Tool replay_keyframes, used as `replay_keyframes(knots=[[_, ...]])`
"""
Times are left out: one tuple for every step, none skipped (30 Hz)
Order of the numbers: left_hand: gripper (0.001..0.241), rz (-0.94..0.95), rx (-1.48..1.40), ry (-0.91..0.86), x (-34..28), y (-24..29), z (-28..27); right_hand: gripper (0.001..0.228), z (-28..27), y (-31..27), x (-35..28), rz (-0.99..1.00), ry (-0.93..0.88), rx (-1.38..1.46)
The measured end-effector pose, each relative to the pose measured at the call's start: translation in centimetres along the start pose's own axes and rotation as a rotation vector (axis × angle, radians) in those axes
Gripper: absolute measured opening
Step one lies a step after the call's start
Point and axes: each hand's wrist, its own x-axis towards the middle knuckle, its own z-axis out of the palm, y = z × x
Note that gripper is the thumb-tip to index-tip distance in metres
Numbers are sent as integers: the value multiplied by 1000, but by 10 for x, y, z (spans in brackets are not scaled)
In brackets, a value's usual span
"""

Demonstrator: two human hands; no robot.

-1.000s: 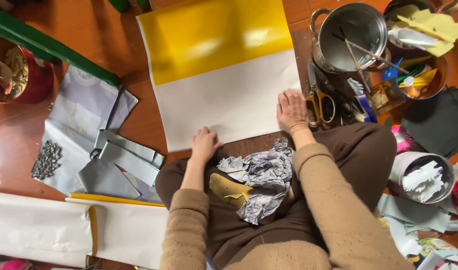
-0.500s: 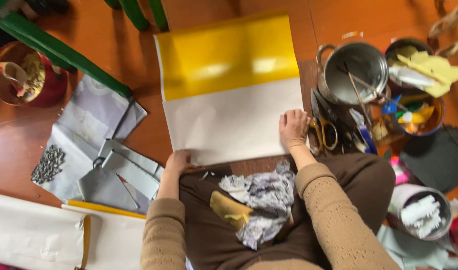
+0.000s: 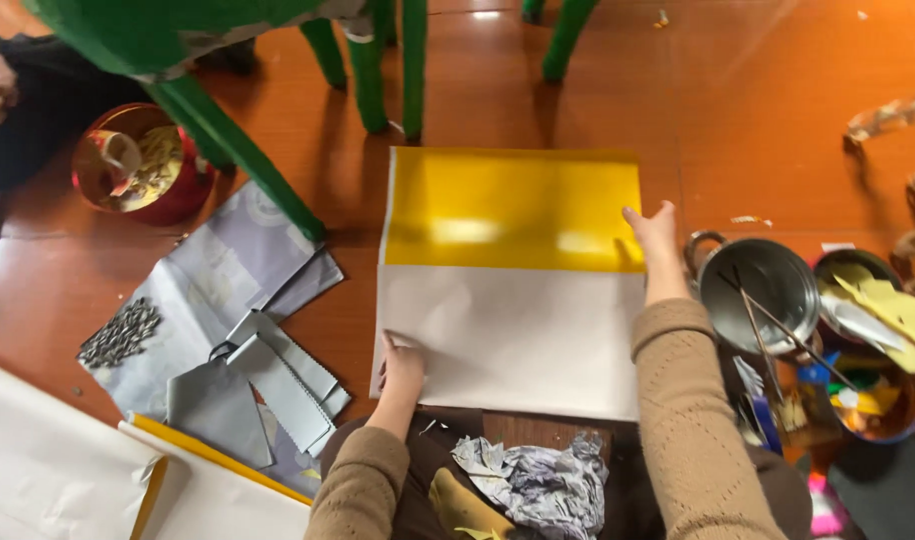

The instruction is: Folding and cutting sheets of paper using scissors while sitting on the floor.

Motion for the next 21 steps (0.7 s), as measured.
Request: replay_keyframes(knots=[[32, -14, -11, -3, -23, -12, -31, 92, 1, -11, 3, -13, -12, -2], [32, 24, -2, 1, -47, -24, -62, 82, 0, -21, 4, -91, -48, 33], [35, 62, 7, 4, -71, -34, -93, 73, -1, -30, 6, -168, -85, 69], [35, 53, 0, -2, -74, -37, -97, 73, 0, -34, 12, -173, -96, 66], [36, 67, 8, -43, -77, -38, -101, 57, 0, -39, 19, -243, -145, 193], [38, 84, 18, -87, -82, -40, -104, 45, 0, -40, 22, -305, -192, 321], [38, 80, 14, -97, -69, -35, -93, 45, -1, -53, 9, -303, -203, 319], [39, 76, 12, -116, -56, -30, -82, 44, -5, -67, -3, -391, -203, 274], [40, 73, 10, -136, -44, -24, -72, 43, -8, -82, -15, -479, -203, 228], [40, 71, 2, -139, -61, -30, -90, 43, -9, -87, -18, -481, -209, 223], [41, 68, 25, -166, -78, -37, -109, 30, -10, -93, -22, -480, -167, 171], [41, 66, 54, -194, -97, -46, -125, 19, -9, -96, -28, -473, -123, 123], [41, 66, 52, -199, -81, -39, -110, 19, -23, -101, -54, -471, -128, 122], [41, 69, 64, -213, -65, -33, -96, 22, -36, -105, -80, -578, -97, 69], [41, 73, 75, -227, -50, -27, -81, 24, -51, -109, -106, -685, -65, 16], [41, 75, 80, -232, -38, -30, -83, 24, -70, -115, -149, -678, -67, 17], [40, 191, 196, -394, -27, -32, -86, 22, -90, -120, -191, -719, -52, 18], [48, 313, 326, -563, -18, -35, -84, 21, -110, -121, -239, -744, -35, 24], [48, 319, 343, -577, -10, -32, -66, 21, -107, -91, -255, -721, -36, 29], [48, 244, 296, -471, 1, -24, -54, 24, -110, -63, -269, -649, -10, 79], [48, 171, 247, -364, 11, -15, -41, 27, -114, -34, -283, -576, 17, 128]])
